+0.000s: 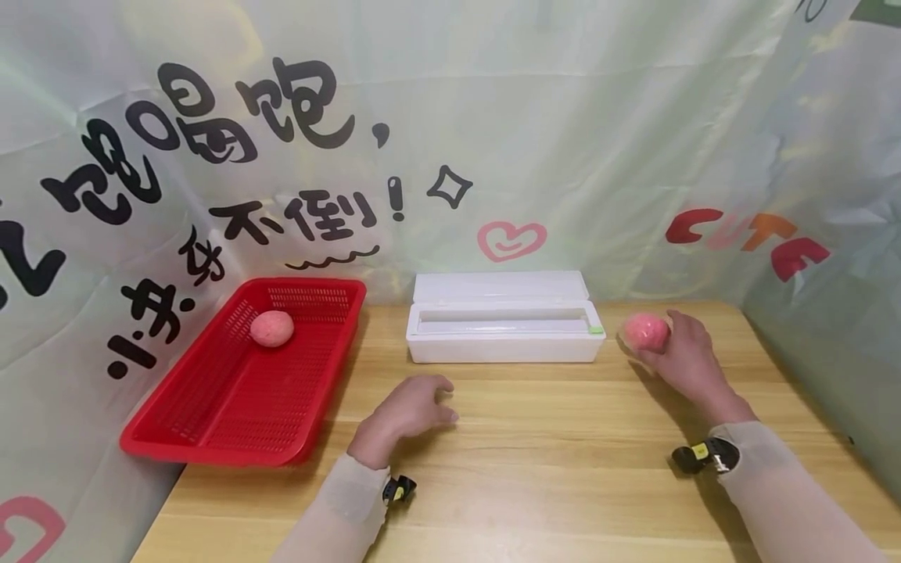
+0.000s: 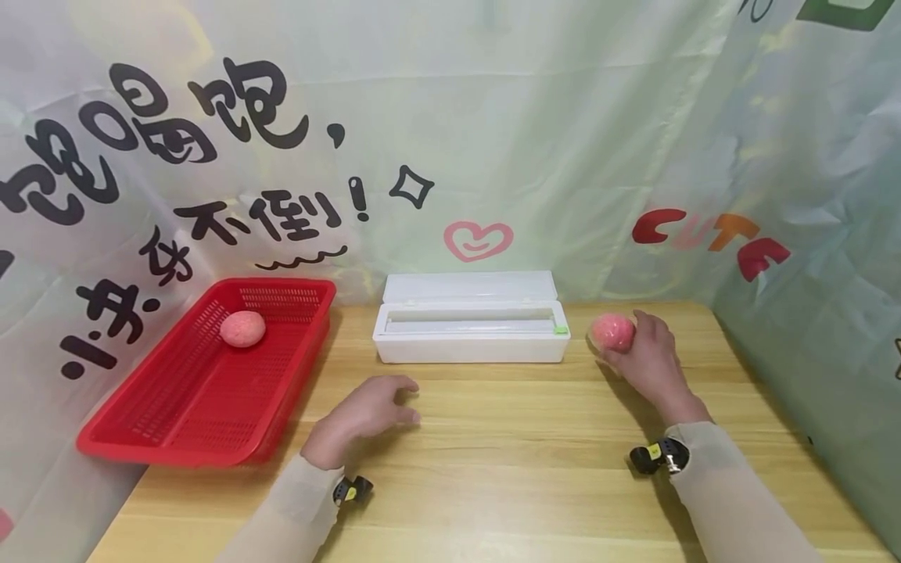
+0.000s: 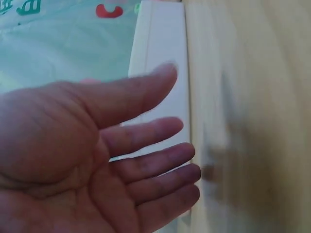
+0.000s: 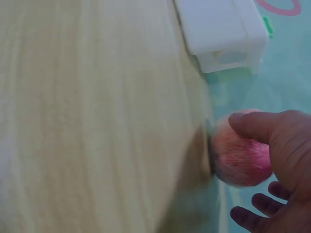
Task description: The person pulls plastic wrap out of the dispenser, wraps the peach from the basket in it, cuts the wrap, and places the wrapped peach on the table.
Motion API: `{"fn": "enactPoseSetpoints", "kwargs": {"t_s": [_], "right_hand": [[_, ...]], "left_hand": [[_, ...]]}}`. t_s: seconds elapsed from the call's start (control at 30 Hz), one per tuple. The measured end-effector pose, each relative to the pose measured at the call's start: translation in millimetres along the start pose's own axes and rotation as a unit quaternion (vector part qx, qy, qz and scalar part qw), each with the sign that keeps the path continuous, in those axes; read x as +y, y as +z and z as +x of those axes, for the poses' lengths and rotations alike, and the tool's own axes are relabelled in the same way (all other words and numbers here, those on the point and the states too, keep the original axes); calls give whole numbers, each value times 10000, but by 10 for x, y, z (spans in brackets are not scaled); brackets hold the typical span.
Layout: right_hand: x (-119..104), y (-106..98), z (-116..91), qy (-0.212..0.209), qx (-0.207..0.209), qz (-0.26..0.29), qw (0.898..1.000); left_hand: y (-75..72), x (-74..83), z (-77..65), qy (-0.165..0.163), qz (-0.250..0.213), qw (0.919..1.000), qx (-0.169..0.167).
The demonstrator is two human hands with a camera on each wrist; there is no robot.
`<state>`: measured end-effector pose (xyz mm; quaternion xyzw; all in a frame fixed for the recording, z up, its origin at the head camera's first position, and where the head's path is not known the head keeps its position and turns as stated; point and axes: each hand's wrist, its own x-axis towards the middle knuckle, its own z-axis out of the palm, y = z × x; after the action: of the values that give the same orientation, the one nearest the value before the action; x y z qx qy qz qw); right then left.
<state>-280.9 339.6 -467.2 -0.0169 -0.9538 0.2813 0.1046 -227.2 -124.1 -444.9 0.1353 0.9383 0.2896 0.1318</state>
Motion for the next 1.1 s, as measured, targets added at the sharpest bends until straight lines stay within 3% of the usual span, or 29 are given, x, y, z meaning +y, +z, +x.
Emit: {"fn": "enactPoseSetpoints", "kwargs": {"t_s": [0.13, 0.27, 0.4, 0.6, 0.73, 0.9, 1.1], "right_hand": [[-50, -89, -46, -77, 240, 72, 9997], [-188, -175, -60, -354, 401, 164, 9984], [-473, -207, -46, -889, 455, 320, 9945], [-876, -88, 4, -1795, -32, 7, 9837], [-1030, 13, 70, -2100, -658, -475, 9743], [-1063, 98, 175, -2283, -1132, -843, 9633], [-1029, 138, 242, -2748, -1185, -982, 9491]], "left_hand": [[-172, -13, 39, -159, -137, 9956, 911], [-365, 27, 103, -267, -122, 9810, 1917], [-470, 58, 209, -127, 238, 9692, 2448], [-527, -4, 410, 245, 1032, 9683, 2262], [-531, -62, 527, 125, 1356, 9730, 1861], [-551, -87, 599, 30, 1584, 9773, 1408], [-579, -83, 608, 68, 1465, 9809, 1276]]}}
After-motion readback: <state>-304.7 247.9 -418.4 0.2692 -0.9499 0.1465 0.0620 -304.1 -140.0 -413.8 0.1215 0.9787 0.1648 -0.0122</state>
